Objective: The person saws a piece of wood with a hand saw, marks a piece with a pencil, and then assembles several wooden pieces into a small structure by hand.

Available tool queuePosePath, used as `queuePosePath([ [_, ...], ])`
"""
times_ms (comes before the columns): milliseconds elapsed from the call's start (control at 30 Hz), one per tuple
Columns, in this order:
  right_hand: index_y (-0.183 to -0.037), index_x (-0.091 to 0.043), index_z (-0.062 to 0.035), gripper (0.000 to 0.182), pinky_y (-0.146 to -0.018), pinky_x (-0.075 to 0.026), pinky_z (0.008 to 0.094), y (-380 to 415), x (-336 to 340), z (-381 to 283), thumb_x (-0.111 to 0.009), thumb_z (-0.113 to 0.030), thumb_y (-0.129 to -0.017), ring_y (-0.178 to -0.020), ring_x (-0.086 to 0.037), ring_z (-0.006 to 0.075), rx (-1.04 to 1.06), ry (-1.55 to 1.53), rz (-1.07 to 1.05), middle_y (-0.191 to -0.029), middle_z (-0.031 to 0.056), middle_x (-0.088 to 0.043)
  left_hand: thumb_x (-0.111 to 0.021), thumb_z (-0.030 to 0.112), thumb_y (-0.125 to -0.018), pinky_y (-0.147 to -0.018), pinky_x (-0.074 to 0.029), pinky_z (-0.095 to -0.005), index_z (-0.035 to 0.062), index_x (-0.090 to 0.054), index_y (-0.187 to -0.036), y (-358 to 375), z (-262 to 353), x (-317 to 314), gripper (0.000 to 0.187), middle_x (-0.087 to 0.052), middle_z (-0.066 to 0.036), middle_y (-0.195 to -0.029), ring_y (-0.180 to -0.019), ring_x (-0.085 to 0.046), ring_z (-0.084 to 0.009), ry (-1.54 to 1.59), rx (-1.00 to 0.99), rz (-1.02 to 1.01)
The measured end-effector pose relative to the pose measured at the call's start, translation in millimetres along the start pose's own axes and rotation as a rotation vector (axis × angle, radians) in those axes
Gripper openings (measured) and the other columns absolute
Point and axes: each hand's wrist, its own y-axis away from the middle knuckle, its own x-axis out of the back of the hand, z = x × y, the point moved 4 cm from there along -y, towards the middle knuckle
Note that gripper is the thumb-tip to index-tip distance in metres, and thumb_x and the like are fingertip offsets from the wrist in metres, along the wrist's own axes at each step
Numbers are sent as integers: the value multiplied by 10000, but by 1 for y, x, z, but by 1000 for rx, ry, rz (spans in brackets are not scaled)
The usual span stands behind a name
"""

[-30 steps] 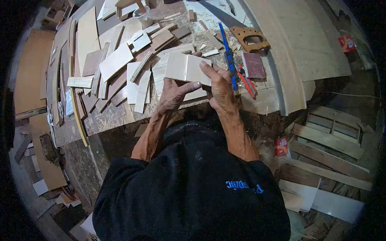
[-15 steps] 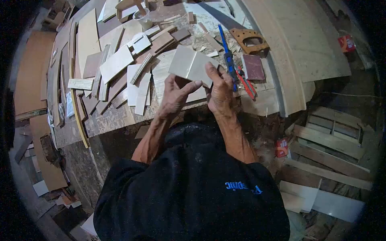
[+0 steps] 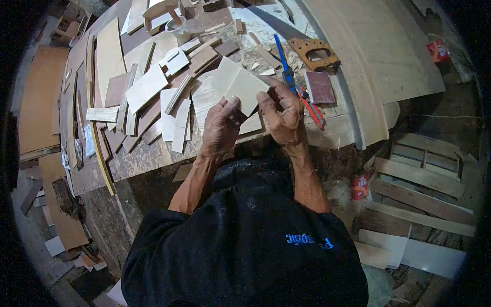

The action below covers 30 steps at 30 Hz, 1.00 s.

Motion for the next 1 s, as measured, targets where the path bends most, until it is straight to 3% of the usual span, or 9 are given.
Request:
queuePosePath([
  [100,-1253,-624,-38,340,-598,-442,215,-4,6,4,-584,-229,-974,-670,-521,53,-21,73,-70,-828,-7,-630,-592,182,-957,-907,-492,-335,-58,-547,-1137,0,2,-3,304,-626,-66,-1037,-938,-605,-136,34,32,19],
  [200,-1239,-633,-41,333,-631,-477,231,-4,7,3,-590,-224,-964,-691,-558,65,-97,104,-83,-857,33,-677,-599,187,-954,-908,-493,-333,-60,-547,-1131,1,7,-13,308,-617,-48,-1003,-919,-599,-130,24,45,73],
  [367,-1241,-638,-48,354,-593,-467,222,-1,5,9,-612,-261,-960,-665,-545,47,-151,7,-67,-818,3,-666,-605,192,-953,-905,-497,-328,-60,-557,-1117,-1,4,2,305,-629,-50,-968,-882,-607,-135,-66,31,47],
  [467,-1240,-638,-45,357,-578,-462,216,0,8,20,-610,-269,-963,-658,-543,40,-194,-61,-45,-802,-9,-653,-616,201,-952,-843,-497,-299,-43,-580,-1058,1,10,-12,268,-633,-53,-935,-834,-598,-121,-109,-49,121],
  [500,-1239,-638,-45,357,-574,-461,214,0,8,23,-608,-270,-964,-656,-543,38,-205,-79,-43,-795,-12,-648,-633,208,-946,-790,-483,-266,-11,-597,-940,-1,6,-7,222,-625,-44,-879,-790,-569,-95,-123,-77,141],
  [633,-1237,-641,-52,364,-558,-453,199,0,6,27,-591,-296,-972,-643,-545,37,-243,-104,-14,-747,-35,-603,-658,224,-934,-775,-470,-249,23,-570,-789,-3,3,2,263,-608,-26,-807,-762,-541,-83,-241,-103,183],
  [733,-1236,-641,-54,367,-545,-440,195,1,8,31,-585,-304,-974,-635,-539,39,-262,-114,1,-739,-39,-586,-635,166,-939,-790,-494,-268,-25,-603,-963,-5,3,4,195,-622,-43,-876,-798,-583,-102,-264,-98,149],
  [1000,-1222,-645,-51,351,-549,-423,193,1,7,39,-584,-292,-974,-632,-539,52,-334,-158,43,-767,-25,-601,-640,184,-938,-765,-482,-256,2,-607,-878,-6,-4,7,195,-625,-41,-846,-775,-571,-93,-311,-110,200],
])
